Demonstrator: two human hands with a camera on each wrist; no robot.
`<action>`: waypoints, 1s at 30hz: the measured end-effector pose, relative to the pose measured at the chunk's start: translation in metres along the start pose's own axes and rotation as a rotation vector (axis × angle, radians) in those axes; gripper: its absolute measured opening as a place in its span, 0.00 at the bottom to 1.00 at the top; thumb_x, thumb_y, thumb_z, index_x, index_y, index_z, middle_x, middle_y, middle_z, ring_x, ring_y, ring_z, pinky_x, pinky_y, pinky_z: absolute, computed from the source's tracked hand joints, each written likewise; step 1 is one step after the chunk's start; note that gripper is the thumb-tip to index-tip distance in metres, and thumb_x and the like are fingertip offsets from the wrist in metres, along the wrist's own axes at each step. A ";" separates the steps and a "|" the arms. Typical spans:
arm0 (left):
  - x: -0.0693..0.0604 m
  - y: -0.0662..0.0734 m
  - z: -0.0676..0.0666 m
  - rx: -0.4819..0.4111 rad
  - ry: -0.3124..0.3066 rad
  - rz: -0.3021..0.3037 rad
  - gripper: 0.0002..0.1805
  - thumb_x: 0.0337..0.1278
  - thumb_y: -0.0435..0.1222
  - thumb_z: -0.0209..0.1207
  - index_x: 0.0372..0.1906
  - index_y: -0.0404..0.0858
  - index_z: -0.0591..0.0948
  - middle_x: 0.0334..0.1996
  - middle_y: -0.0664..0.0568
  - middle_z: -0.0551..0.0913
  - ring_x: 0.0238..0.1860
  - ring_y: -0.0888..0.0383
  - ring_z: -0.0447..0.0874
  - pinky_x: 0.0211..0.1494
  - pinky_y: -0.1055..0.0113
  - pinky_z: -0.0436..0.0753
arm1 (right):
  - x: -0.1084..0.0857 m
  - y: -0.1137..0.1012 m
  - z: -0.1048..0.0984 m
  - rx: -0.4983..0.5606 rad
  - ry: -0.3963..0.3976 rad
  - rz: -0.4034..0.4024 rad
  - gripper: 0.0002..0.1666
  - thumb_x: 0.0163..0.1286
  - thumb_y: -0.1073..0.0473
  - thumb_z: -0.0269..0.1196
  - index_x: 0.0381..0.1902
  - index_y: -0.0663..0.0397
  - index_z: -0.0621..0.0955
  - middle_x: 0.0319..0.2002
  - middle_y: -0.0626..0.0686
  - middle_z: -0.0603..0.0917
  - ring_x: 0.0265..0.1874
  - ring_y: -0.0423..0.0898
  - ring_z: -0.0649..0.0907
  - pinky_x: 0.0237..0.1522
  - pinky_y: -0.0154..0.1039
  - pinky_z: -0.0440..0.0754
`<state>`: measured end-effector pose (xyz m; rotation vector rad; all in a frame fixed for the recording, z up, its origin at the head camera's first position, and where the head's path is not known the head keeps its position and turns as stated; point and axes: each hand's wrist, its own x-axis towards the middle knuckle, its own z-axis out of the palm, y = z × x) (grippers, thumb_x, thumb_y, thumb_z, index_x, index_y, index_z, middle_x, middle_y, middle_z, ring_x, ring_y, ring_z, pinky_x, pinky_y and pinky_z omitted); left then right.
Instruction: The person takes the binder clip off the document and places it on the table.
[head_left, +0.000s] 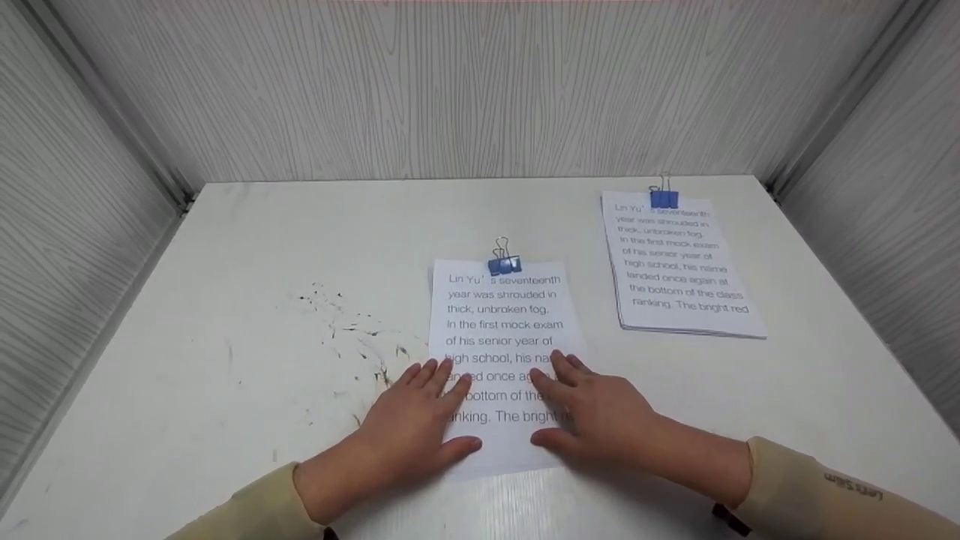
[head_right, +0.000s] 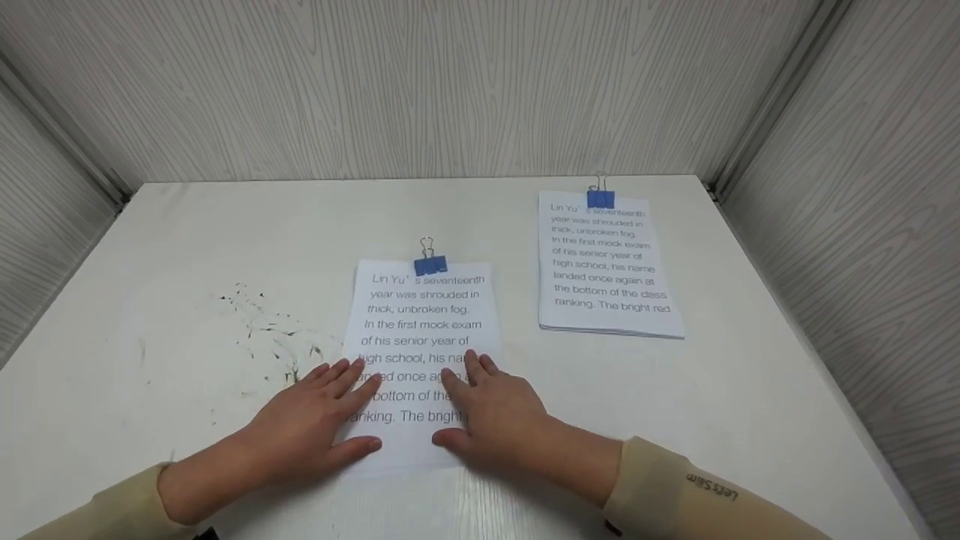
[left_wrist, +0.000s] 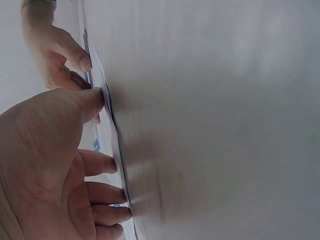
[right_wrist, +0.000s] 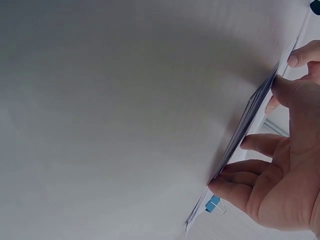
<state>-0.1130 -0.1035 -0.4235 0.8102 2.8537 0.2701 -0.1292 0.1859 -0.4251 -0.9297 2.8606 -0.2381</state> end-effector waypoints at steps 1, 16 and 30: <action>-0.001 0.000 0.000 -0.002 -0.001 0.001 0.45 0.69 0.63 0.60 0.79 0.37 0.71 0.78 0.34 0.66 0.79 0.36 0.62 0.82 0.43 0.60 | -0.001 -0.001 0.000 -0.006 0.004 -0.006 0.47 0.71 0.28 0.64 0.78 0.47 0.74 0.76 0.65 0.71 0.73 0.64 0.74 0.60 0.56 0.84; -0.005 0.001 0.004 0.003 0.011 -0.008 0.45 0.68 0.63 0.61 0.78 0.38 0.72 0.77 0.35 0.68 0.79 0.36 0.64 0.81 0.40 0.60 | -0.004 -0.005 0.002 -0.055 0.005 -0.031 0.47 0.71 0.29 0.64 0.78 0.49 0.74 0.75 0.66 0.72 0.72 0.64 0.75 0.57 0.56 0.86; 0.030 -0.034 -0.028 0.073 0.153 -0.069 0.47 0.72 0.65 0.56 0.83 0.41 0.64 0.78 0.38 0.69 0.78 0.39 0.67 0.80 0.39 0.61 | -0.004 -0.005 0.001 -0.019 -0.007 -0.016 0.47 0.71 0.29 0.65 0.78 0.49 0.74 0.76 0.65 0.71 0.74 0.64 0.73 0.57 0.57 0.86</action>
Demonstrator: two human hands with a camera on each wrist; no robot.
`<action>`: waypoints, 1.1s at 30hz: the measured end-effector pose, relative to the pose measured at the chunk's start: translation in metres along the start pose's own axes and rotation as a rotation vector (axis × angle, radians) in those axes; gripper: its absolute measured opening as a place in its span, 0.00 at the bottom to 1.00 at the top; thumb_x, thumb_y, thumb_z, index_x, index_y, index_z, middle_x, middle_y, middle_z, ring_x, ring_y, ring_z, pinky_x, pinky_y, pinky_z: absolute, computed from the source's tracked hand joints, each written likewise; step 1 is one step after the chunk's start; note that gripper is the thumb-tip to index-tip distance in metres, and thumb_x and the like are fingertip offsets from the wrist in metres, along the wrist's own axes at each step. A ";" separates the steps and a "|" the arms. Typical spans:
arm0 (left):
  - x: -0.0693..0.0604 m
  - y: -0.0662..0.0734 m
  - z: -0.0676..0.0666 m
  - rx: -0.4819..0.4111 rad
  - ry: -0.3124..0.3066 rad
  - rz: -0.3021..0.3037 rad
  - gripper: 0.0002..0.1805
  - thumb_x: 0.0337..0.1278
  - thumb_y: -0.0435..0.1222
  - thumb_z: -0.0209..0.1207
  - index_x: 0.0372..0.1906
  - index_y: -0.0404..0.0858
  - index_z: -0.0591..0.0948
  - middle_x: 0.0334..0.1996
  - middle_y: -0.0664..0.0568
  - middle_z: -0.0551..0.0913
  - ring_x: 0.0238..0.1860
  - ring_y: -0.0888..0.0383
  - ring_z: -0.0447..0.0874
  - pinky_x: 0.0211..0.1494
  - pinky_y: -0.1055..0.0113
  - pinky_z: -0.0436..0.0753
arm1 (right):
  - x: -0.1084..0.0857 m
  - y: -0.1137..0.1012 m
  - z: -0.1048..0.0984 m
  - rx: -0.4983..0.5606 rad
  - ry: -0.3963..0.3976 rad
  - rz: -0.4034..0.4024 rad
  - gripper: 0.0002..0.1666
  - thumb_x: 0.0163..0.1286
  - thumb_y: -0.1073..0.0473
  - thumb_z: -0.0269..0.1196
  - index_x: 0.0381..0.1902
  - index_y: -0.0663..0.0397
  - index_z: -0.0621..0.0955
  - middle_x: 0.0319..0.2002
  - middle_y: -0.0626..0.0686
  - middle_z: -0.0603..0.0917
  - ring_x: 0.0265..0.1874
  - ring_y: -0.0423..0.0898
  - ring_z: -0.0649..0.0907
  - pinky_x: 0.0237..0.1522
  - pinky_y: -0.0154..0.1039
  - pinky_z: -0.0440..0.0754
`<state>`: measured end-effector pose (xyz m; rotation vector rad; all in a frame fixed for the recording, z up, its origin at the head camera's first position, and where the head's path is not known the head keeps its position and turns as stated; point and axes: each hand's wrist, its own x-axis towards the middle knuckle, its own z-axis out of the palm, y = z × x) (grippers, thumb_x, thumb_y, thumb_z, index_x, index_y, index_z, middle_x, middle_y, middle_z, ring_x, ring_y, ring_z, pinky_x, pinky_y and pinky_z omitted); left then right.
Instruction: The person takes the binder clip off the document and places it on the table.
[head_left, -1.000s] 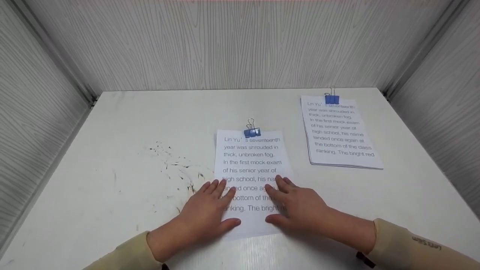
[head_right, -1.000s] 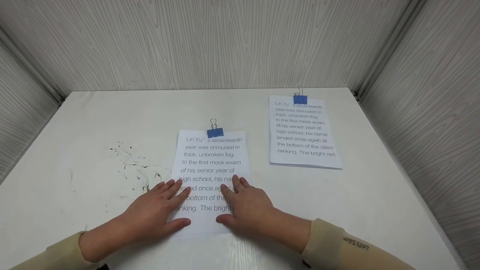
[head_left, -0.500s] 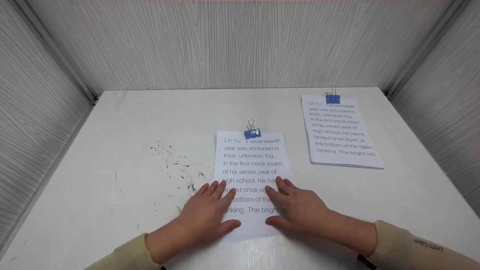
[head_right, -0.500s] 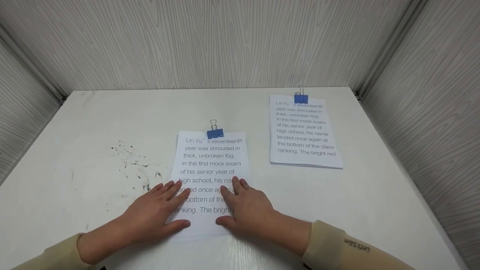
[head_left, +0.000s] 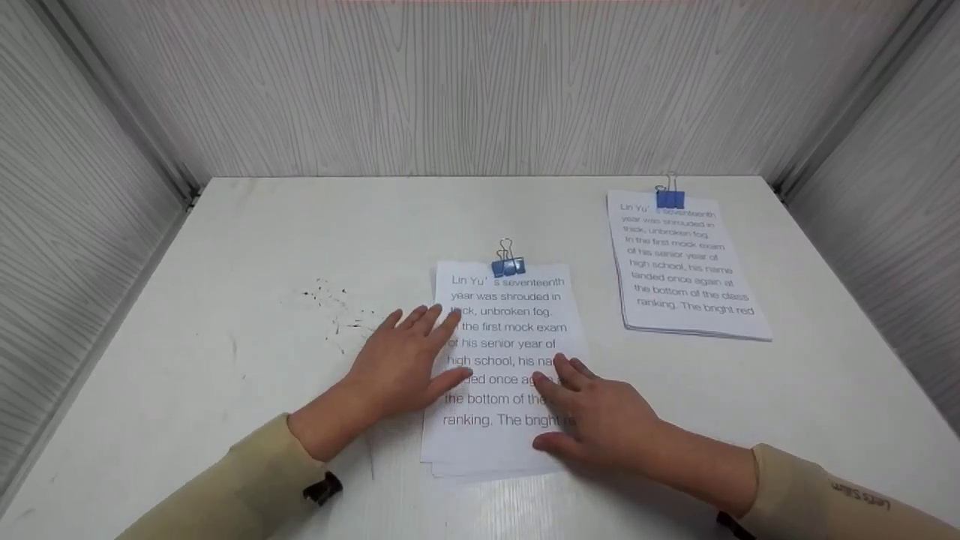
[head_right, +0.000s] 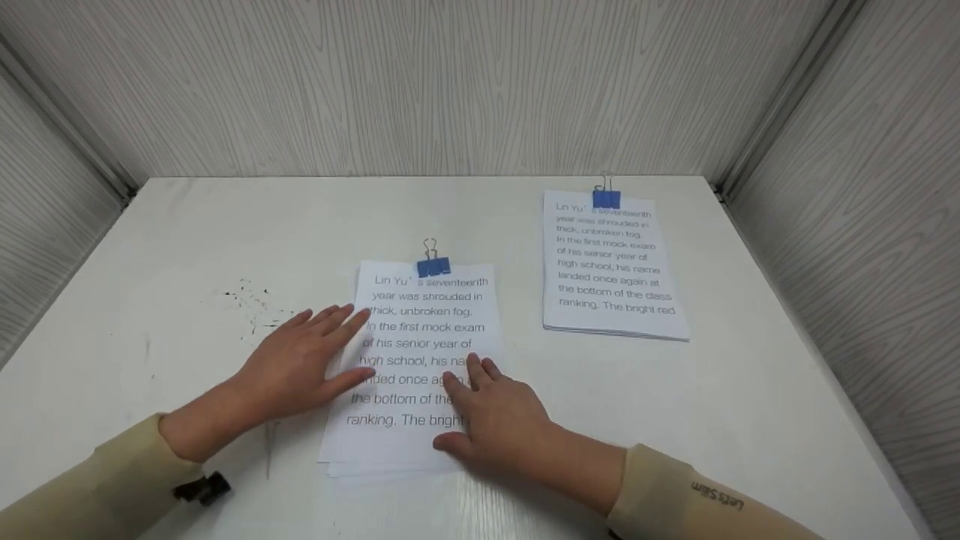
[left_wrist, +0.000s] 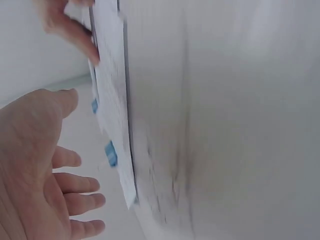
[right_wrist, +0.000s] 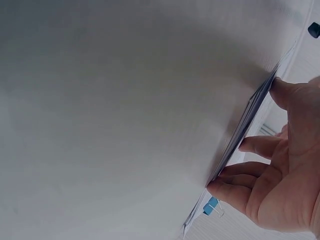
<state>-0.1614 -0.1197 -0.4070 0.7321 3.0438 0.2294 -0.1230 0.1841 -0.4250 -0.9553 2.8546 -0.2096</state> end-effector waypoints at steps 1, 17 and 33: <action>0.007 -0.005 -0.002 0.001 0.010 -0.010 0.47 0.72 0.65 0.56 0.84 0.41 0.63 0.77 0.38 0.70 0.77 0.40 0.68 0.80 0.39 0.62 | -0.001 0.001 0.000 0.009 0.006 0.000 0.47 0.71 0.29 0.65 0.78 0.49 0.74 0.76 0.66 0.71 0.73 0.65 0.73 0.57 0.57 0.86; 0.097 -0.070 0.000 -0.301 0.054 -0.084 0.50 0.69 0.63 0.61 0.86 0.45 0.58 0.78 0.43 0.69 0.79 0.42 0.66 0.79 0.45 0.66 | -0.002 0.002 0.002 0.010 0.046 -0.019 0.46 0.71 0.30 0.65 0.77 0.51 0.75 0.74 0.67 0.73 0.72 0.66 0.75 0.56 0.58 0.86; 0.114 -0.081 0.016 -0.492 -0.052 -0.059 0.55 0.56 0.56 0.75 0.86 0.54 0.59 0.75 0.47 0.72 0.72 0.50 0.69 0.80 0.53 0.64 | -0.002 0.003 0.001 0.010 0.031 -0.025 0.46 0.73 0.28 0.62 0.78 0.50 0.75 0.75 0.66 0.72 0.72 0.66 0.75 0.58 0.58 0.86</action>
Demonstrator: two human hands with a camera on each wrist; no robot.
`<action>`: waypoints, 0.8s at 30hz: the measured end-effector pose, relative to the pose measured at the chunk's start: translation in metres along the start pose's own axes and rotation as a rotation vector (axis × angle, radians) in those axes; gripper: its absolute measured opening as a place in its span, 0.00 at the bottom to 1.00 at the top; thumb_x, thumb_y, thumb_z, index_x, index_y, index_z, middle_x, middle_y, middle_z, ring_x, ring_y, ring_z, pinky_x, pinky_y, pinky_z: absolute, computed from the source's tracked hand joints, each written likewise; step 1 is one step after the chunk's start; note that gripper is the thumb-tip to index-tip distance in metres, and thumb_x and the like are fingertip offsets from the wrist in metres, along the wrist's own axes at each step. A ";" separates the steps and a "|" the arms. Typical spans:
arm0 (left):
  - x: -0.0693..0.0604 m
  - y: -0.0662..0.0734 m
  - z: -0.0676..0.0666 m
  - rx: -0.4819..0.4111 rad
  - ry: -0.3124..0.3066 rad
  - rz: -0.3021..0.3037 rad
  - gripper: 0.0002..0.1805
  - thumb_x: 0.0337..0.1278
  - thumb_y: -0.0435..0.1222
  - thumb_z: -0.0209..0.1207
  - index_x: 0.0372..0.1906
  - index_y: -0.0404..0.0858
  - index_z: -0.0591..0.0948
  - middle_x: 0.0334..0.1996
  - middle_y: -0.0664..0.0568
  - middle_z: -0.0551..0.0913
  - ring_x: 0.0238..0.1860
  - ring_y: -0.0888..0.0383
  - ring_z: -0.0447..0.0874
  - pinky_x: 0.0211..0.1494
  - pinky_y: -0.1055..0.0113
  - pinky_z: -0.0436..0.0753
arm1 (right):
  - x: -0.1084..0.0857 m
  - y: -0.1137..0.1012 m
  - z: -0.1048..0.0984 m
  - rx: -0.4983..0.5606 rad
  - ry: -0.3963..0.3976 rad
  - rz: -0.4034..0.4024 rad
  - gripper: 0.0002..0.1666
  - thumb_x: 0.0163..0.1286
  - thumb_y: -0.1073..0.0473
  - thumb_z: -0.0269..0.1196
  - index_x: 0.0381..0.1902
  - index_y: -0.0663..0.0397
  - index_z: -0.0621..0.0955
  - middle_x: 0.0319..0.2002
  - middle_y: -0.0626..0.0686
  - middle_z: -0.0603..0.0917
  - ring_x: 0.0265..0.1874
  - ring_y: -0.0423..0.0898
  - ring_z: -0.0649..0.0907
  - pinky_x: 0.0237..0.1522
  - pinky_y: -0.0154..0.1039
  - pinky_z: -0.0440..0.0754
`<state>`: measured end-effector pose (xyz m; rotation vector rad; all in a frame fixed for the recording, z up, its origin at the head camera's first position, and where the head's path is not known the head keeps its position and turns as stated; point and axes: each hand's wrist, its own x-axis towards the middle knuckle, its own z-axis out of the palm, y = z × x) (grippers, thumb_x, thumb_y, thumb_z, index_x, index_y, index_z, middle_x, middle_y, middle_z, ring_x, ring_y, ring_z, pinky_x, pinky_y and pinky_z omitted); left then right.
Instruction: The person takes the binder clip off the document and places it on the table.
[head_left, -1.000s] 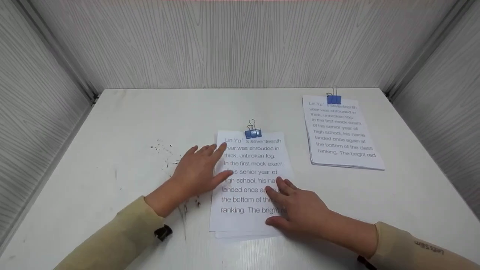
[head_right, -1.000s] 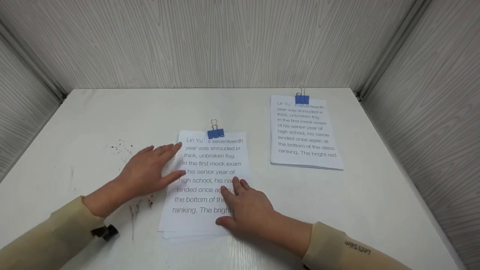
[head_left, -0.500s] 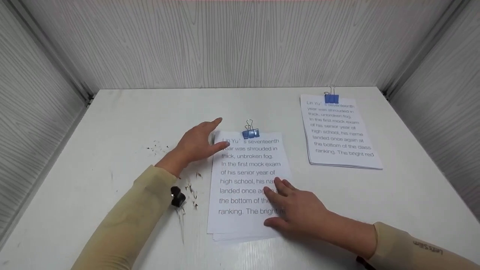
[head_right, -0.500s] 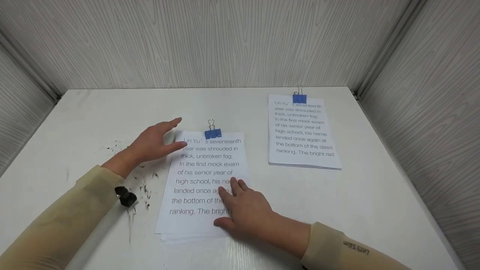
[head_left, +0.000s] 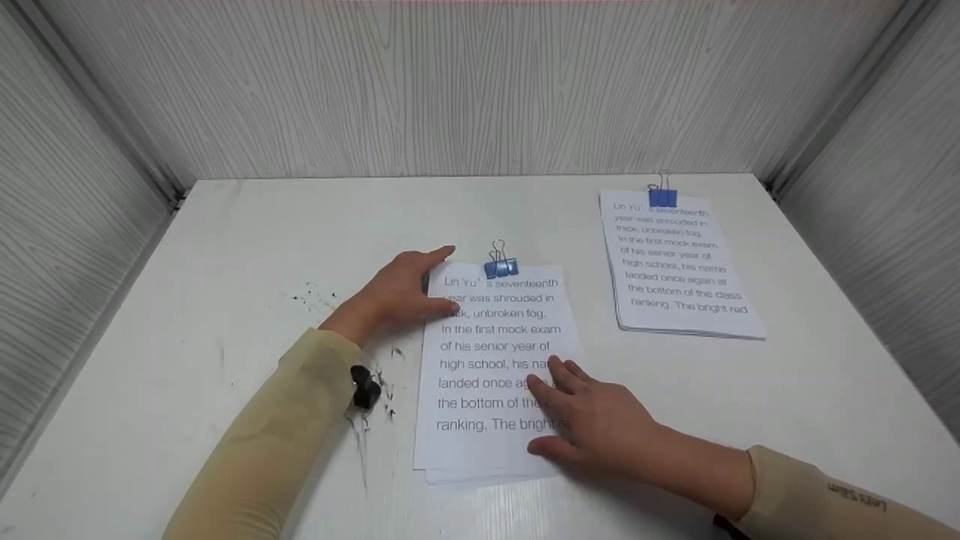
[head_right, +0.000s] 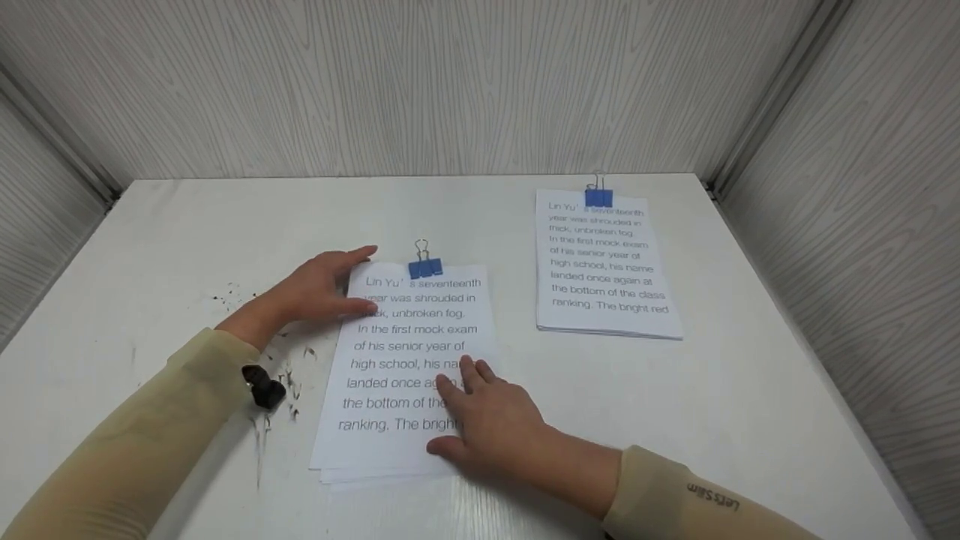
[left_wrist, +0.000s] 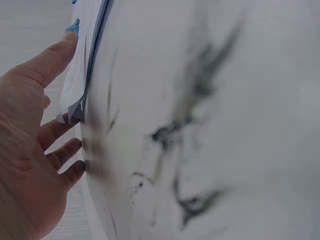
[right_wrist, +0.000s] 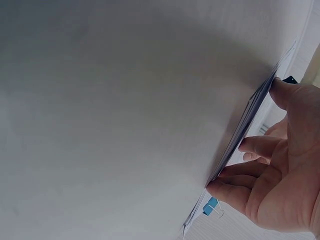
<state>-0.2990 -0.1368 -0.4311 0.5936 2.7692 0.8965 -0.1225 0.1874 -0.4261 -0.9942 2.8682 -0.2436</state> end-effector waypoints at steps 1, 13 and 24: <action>0.000 0.000 0.000 -0.021 0.001 0.001 0.56 0.55 0.54 0.76 0.86 0.54 0.60 0.74 0.48 0.73 0.70 0.52 0.70 0.80 0.54 0.64 | 0.000 0.000 0.000 0.001 0.003 -0.005 0.46 0.73 0.28 0.62 0.77 0.50 0.75 0.75 0.67 0.72 0.72 0.66 0.75 0.57 0.58 0.86; -0.003 0.005 0.002 -0.118 0.000 -0.026 0.53 0.55 0.47 0.78 0.85 0.55 0.63 0.80 0.50 0.66 0.82 0.47 0.59 0.83 0.51 0.57 | 0.000 -0.001 -0.001 0.015 -0.017 0.004 0.47 0.73 0.29 0.62 0.78 0.50 0.74 0.76 0.67 0.71 0.73 0.66 0.74 0.58 0.59 0.85; -0.008 0.005 -0.001 -0.605 0.067 -0.040 0.46 0.62 0.39 0.75 0.82 0.50 0.67 0.63 0.48 0.77 0.59 0.51 0.83 0.57 0.59 0.84 | 0.000 -0.002 -0.001 -0.027 -0.033 0.013 0.47 0.72 0.30 0.64 0.79 0.51 0.73 0.76 0.67 0.70 0.74 0.66 0.73 0.59 0.57 0.85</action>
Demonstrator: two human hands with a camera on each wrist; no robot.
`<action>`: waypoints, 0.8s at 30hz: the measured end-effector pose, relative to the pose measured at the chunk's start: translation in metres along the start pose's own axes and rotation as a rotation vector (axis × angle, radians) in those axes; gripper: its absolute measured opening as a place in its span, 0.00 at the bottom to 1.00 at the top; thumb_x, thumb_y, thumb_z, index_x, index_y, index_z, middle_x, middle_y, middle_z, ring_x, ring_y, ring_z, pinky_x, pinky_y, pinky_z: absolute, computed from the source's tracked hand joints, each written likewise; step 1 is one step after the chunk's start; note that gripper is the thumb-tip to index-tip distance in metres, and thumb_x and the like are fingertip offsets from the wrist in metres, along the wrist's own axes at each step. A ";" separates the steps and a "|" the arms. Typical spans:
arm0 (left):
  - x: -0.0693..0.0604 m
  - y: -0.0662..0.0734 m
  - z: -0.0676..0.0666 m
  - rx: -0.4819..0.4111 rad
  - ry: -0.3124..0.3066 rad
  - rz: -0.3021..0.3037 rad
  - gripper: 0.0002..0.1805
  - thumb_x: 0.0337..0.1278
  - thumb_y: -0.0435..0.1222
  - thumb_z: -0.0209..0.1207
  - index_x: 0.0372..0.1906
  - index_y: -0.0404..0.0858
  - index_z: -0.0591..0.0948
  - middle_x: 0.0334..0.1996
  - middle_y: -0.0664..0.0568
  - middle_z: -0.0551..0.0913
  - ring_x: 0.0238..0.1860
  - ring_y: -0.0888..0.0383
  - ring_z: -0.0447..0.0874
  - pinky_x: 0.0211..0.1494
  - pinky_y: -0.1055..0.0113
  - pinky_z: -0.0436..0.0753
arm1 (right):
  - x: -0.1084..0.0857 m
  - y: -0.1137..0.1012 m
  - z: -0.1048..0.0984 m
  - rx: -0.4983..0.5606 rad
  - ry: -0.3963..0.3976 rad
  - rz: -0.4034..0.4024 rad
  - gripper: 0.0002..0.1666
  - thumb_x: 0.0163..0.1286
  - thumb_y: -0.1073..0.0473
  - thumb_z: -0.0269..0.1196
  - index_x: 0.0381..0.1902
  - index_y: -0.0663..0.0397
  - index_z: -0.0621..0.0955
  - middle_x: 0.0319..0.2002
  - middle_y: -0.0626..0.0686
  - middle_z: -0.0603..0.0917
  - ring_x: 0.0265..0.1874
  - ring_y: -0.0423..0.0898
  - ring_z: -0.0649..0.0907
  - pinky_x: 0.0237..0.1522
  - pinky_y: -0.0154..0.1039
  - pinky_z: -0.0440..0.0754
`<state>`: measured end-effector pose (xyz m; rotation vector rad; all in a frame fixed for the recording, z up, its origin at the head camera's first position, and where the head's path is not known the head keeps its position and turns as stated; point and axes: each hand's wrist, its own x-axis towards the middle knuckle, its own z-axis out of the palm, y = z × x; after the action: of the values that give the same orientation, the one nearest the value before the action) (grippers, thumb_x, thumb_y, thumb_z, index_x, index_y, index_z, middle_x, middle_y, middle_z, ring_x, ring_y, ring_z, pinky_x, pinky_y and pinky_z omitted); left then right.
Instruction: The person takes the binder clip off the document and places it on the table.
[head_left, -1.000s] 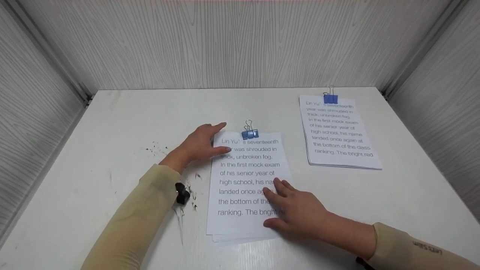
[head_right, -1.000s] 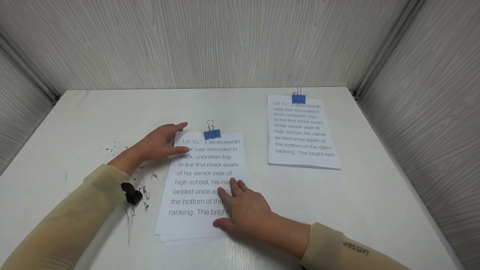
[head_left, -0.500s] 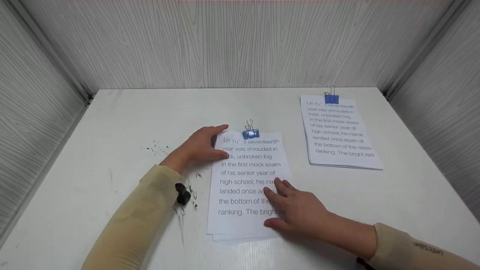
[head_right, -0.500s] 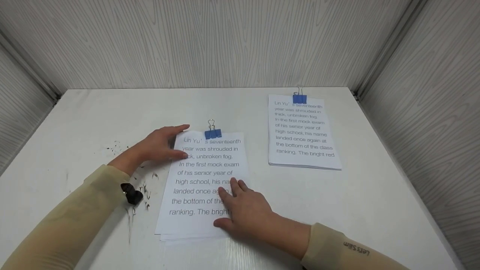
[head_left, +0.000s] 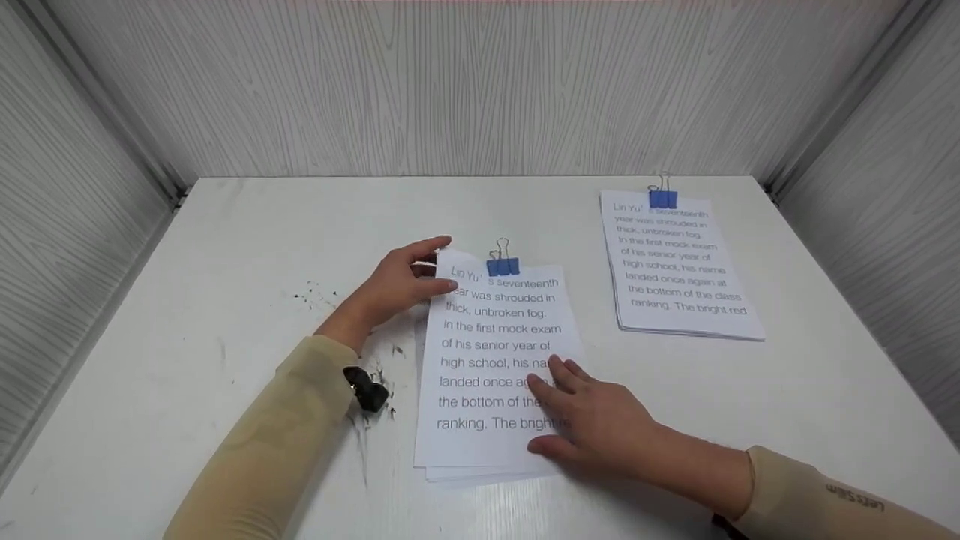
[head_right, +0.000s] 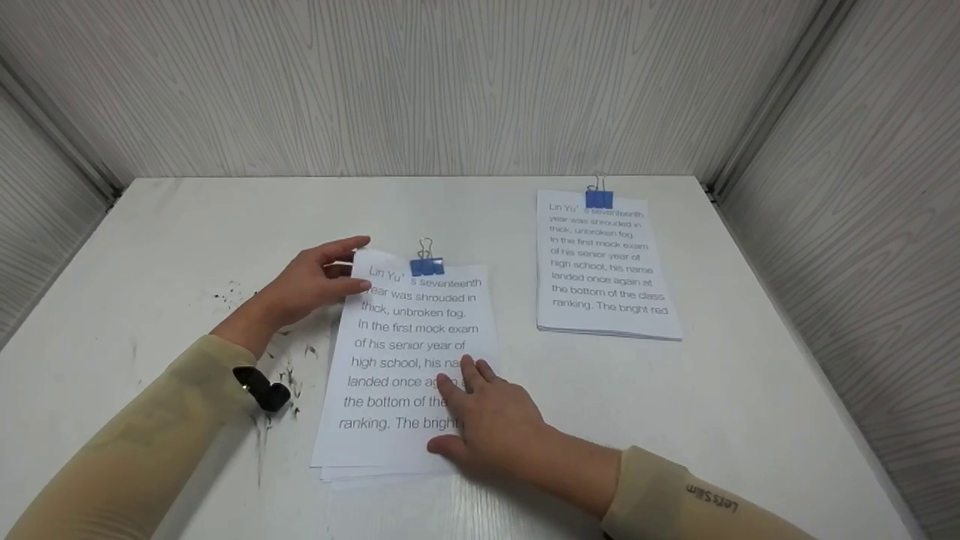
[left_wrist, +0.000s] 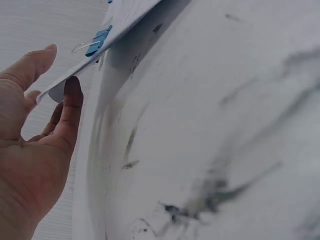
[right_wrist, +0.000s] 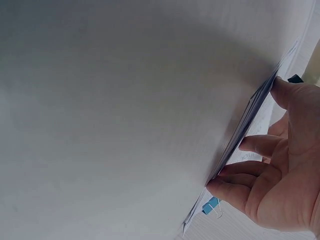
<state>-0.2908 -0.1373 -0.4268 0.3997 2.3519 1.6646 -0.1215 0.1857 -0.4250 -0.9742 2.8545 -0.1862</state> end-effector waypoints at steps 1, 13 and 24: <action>0.000 0.000 0.000 -0.025 -0.012 -0.001 0.46 0.62 0.38 0.75 0.83 0.49 0.67 0.63 0.47 0.77 0.59 0.50 0.83 0.56 0.60 0.85 | 0.000 0.000 0.000 0.000 0.001 0.001 0.47 0.72 0.30 0.64 0.78 0.51 0.73 0.76 0.67 0.70 0.74 0.66 0.73 0.59 0.57 0.85; -0.003 -0.003 0.002 -0.005 -0.105 0.005 0.36 0.69 0.37 0.70 0.79 0.52 0.73 0.59 0.47 0.85 0.50 0.50 0.88 0.46 0.65 0.87 | 0.001 -0.002 0.000 0.023 -0.008 0.024 0.47 0.71 0.30 0.65 0.79 0.49 0.73 0.76 0.65 0.70 0.74 0.66 0.73 0.60 0.58 0.85; 0.001 -0.002 0.010 -0.053 -0.085 -0.004 0.28 0.70 0.29 0.64 0.72 0.48 0.82 0.62 0.49 0.85 0.51 0.49 0.89 0.48 0.66 0.87 | 0.002 0.000 0.000 0.017 -0.029 0.028 0.48 0.72 0.29 0.64 0.80 0.49 0.72 0.77 0.65 0.69 0.75 0.65 0.71 0.61 0.57 0.84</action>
<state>-0.2888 -0.1289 -0.4315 0.4455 2.2416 1.6703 -0.1228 0.1841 -0.4251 -0.9252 2.8345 -0.1916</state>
